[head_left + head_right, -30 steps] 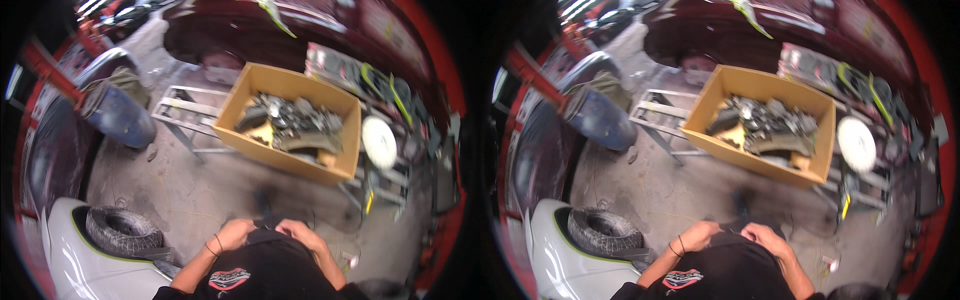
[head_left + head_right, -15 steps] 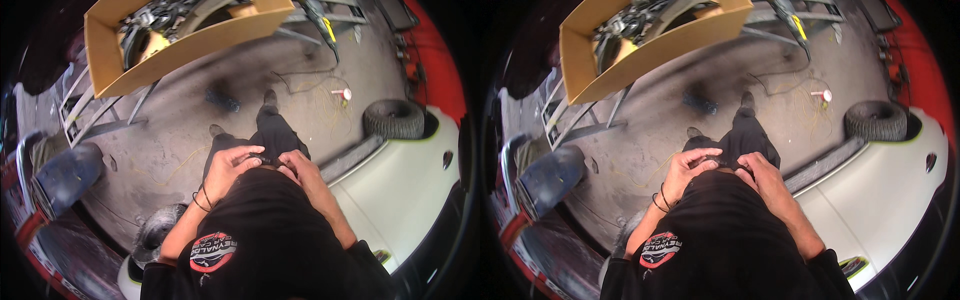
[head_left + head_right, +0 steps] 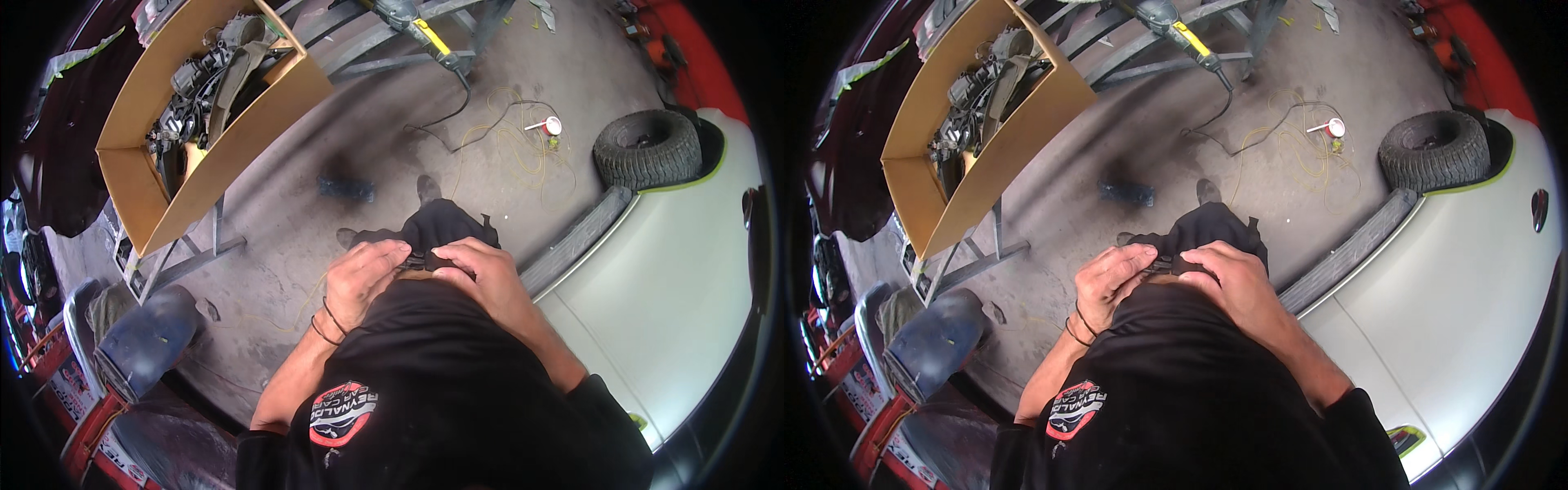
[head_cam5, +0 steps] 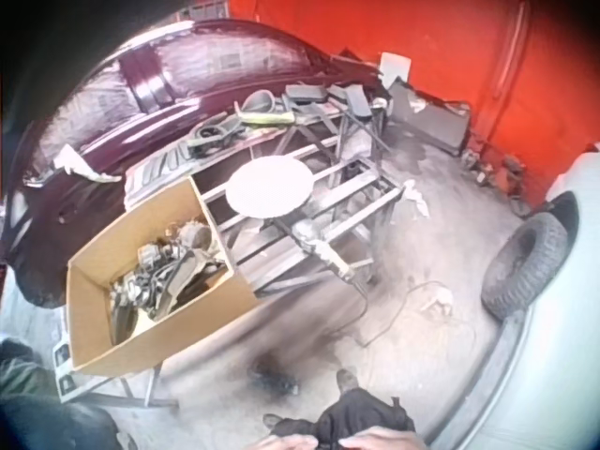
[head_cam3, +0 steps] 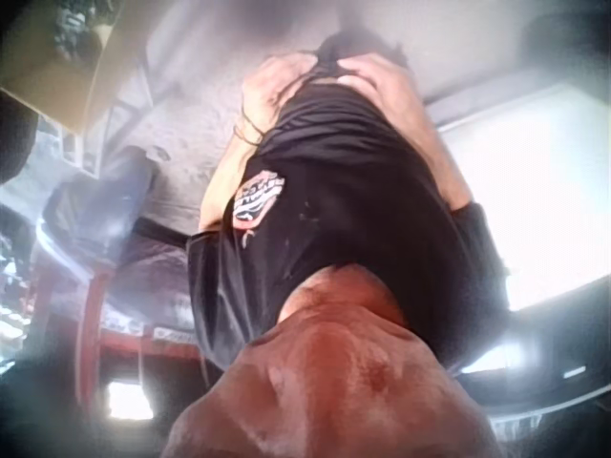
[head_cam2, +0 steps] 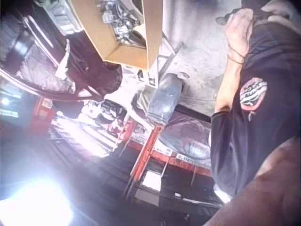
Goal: The person walks through a garage and kneels in front of a maroon car. They use a sponge and a bucket of water to scrub the front bumper, repeatedly dipping the sponge and wiping the surface.
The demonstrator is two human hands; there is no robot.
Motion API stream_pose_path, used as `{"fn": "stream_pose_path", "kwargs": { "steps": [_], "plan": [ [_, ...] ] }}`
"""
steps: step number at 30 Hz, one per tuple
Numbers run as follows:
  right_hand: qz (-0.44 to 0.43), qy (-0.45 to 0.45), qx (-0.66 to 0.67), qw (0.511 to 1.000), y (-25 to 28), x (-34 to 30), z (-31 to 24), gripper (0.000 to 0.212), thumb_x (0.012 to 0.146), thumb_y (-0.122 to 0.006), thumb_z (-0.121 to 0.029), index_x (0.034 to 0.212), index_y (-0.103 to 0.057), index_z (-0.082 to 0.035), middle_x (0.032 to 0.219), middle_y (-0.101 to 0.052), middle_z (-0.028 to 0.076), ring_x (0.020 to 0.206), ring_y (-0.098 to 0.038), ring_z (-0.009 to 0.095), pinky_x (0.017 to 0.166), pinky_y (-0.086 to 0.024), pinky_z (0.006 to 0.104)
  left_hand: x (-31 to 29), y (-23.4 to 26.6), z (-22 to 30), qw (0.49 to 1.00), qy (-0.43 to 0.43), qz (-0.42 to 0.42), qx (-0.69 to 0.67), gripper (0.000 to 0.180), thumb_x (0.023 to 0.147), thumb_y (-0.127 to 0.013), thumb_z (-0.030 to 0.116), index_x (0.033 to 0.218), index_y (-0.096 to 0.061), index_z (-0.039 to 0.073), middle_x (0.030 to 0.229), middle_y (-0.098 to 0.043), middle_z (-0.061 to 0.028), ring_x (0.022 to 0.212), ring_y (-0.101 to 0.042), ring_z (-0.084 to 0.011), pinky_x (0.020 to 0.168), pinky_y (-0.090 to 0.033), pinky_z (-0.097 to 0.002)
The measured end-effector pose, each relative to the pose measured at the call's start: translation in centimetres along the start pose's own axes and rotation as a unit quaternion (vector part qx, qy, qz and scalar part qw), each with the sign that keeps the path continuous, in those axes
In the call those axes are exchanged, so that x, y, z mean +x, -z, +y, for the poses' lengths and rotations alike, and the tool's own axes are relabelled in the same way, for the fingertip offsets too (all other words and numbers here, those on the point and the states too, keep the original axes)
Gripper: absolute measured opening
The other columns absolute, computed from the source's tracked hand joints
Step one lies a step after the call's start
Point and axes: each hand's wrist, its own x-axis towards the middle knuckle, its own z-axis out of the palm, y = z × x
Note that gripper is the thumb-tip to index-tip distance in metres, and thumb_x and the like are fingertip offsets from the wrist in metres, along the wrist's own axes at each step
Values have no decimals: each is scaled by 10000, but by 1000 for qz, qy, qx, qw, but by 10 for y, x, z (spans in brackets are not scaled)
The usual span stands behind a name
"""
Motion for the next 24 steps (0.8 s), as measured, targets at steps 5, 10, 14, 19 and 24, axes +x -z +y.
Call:
{"fn": "stream_pose_path", "kwargs": {
  "steps": [5, 10, 14, 19, 24],
  "plan": [
    [-38, 28, -2, 999, 38, 18, 16, 313, 963, -784, -134, 1233, -742, 18, 1156, -757, 173, 999, -748, 303, 893, -595, 376, 22, -21, 10, 1000, 15, 14, -13, 370, 782, -833, -58, 1143, -785, 9, 1121, -786, -144, 930, -758, -295, 806, -603, -358],
    [-92, 38, 1, 995, 53, 39, 16, 311, 958, -783, -126, 1232, -744, 16, 1157, -756, 179, 1022, -745, 325, 907, -591, 389, 20, -31, 16, 994, 72, 78, -8, 285, 837, -817, -48, 1118, -789, -12, 1113, -795, -157, 951, -769, -282, 829, -594, -349],
    [-123, 56, -12, 991, 42, 53, 9, 304, 959, -783, -118, 1232, -745, 12, 1149, -755, 173, 1006, -745, 319, 888, -593, 384, 8, -21, 10, 994, 75, 83, 15, 390, 771, -834, -64, 1149, -768, 5, 1127, -782, -143, 938, -757, -305, 799, -603, -362],
    [-161, 95, -48, 981, 6, 66, -10, 311, 965, -782, -128, 1241, -739, 9, 1132, -758, 151, 969, -745, 318, 860, -596, 382, -22, 4, 0, 992, 68, 103, 23, 416, 761, -826, -69, 1163, -772, 24, 1122, -785, -128, 915, -753, -288, 783, -611, -356],
    [-224, 94, -80, 967, -43, 69, -44, 294, 982, -753, -104, 1251, -731, 14, 1121, -758, 162, 980, -749, 327, 861, -601, 387, -72, 30, -14, 991, 64, 118, -6, 304, 839, -806, 40, 1142, -790, 31, 1073, -801, -136, 823, -756, -278, 739, -597, -356]
  ]
}}
